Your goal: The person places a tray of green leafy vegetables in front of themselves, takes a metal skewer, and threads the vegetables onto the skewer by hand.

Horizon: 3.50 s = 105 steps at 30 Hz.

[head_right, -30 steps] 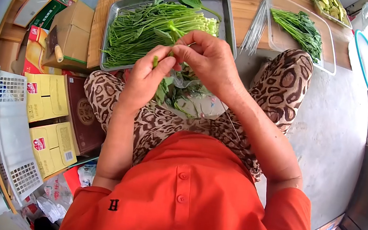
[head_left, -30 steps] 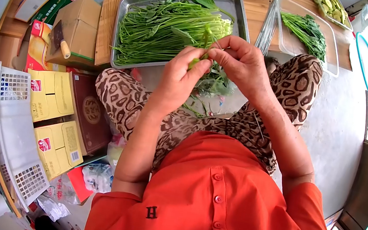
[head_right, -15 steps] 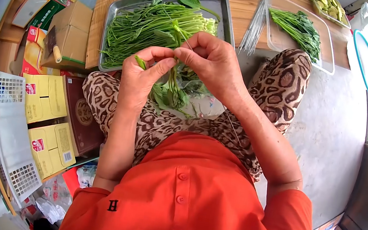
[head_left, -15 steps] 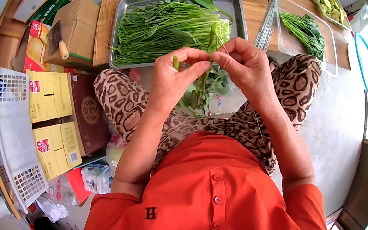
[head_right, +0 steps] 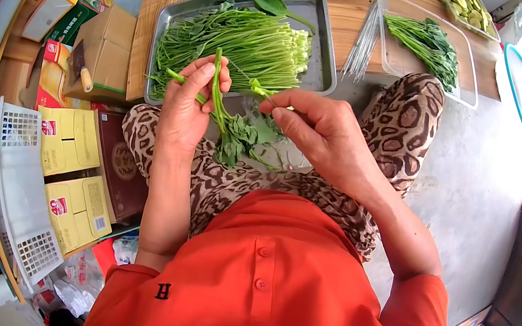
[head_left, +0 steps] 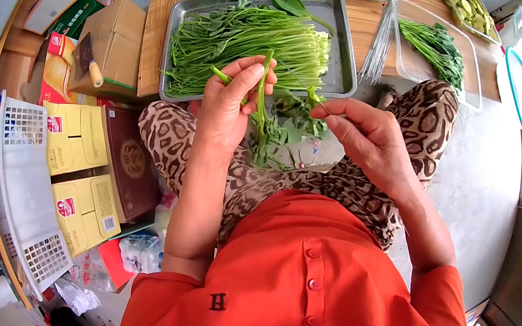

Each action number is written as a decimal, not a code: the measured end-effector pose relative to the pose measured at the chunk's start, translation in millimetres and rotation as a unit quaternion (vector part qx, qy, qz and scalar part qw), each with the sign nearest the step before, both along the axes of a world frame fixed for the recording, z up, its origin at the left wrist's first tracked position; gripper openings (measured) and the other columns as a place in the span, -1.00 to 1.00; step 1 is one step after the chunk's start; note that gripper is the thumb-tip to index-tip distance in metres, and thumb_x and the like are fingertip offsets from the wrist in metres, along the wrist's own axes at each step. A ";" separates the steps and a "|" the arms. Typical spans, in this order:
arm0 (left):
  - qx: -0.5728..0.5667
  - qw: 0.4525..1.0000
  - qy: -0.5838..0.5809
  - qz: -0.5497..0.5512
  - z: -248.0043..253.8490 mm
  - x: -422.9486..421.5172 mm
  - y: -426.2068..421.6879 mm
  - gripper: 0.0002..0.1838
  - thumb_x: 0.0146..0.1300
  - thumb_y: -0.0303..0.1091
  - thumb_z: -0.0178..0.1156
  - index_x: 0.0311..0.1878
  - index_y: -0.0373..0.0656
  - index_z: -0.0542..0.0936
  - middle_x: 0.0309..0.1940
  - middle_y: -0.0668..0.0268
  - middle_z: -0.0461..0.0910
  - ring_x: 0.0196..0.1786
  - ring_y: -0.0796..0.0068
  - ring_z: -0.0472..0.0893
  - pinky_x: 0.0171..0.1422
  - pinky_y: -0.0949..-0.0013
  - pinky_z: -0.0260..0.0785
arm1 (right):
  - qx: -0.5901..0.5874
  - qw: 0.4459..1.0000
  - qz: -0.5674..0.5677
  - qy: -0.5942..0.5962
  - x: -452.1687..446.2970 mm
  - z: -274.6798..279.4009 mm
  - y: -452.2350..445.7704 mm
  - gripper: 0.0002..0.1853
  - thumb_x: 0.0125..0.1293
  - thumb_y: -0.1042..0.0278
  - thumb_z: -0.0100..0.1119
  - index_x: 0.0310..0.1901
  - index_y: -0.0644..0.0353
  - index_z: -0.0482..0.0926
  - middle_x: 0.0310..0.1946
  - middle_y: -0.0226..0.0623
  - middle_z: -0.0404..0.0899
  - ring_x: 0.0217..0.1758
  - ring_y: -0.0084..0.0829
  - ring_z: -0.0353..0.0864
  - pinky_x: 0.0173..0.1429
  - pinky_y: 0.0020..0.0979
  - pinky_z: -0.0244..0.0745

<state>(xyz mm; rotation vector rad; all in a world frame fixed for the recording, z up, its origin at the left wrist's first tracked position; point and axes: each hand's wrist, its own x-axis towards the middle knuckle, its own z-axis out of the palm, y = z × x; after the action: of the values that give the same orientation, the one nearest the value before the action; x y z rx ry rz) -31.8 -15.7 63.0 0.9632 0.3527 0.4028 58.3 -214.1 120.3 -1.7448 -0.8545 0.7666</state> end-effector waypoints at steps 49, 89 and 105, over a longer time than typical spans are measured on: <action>0.025 0.999 0.011 -0.021 -1.5 -6.6 -0.8 -0.79 0.22 -0.39 0.27 -0.11 -0.26 0.62 -0.36 0.33 0.65 -0.45 0.79 0.46 -0.48 0.70 0.13 | -0.023 1.000 0.020 0.006 -5.0 -1.1 -0.1 -0.76 0.44 0.30 0.01 -0.05 0.22 0.61 -0.69 -0.68 0.16 -0.64 -0.80 0.07 -0.56 -0.62 -0.02; -0.019 1.000 -0.020 0.012 -13.9 2.1 -5.5 -0.87 0.28 -0.44 0.20 -0.16 -0.27 0.53 -0.35 0.36 0.56 -0.39 0.66 0.48 -0.35 0.60 0.27 | -0.026 0.995 -0.038 0.094 -4.8 -6.7 -1.9 -0.77 0.45 0.31 -0.01 -0.13 0.26 0.59 -0.68 -0.60 0.23 -0.60 -0.76 0.16 -0.53 -0.60 0.10; -0.048 0.998 -0.026 0.007 -13.6 3.2 -10.8 -0.80 0.26 -0.44 0.23 -0.09 -0.30 0.54 -0.34 0.35 0.56 -0.37 0.62 0.49 -0.32 0.56 0.32 | -0.032 0.999 -0.018 0.037 -9.4 -8.6 0.2 -0.76 0.44 0.29 -0.01 -0.11 0.25 0.60 -0.67 -0.58 0.22 -0.60 -0.74 0.14 -0.52 -0.58 0.09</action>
<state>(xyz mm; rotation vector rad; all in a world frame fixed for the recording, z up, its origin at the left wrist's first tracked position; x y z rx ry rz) -28.6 -26.4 49.4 0.8557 0.3283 0.4208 48.9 -213.9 111.7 -1.7716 -0.7552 0.8367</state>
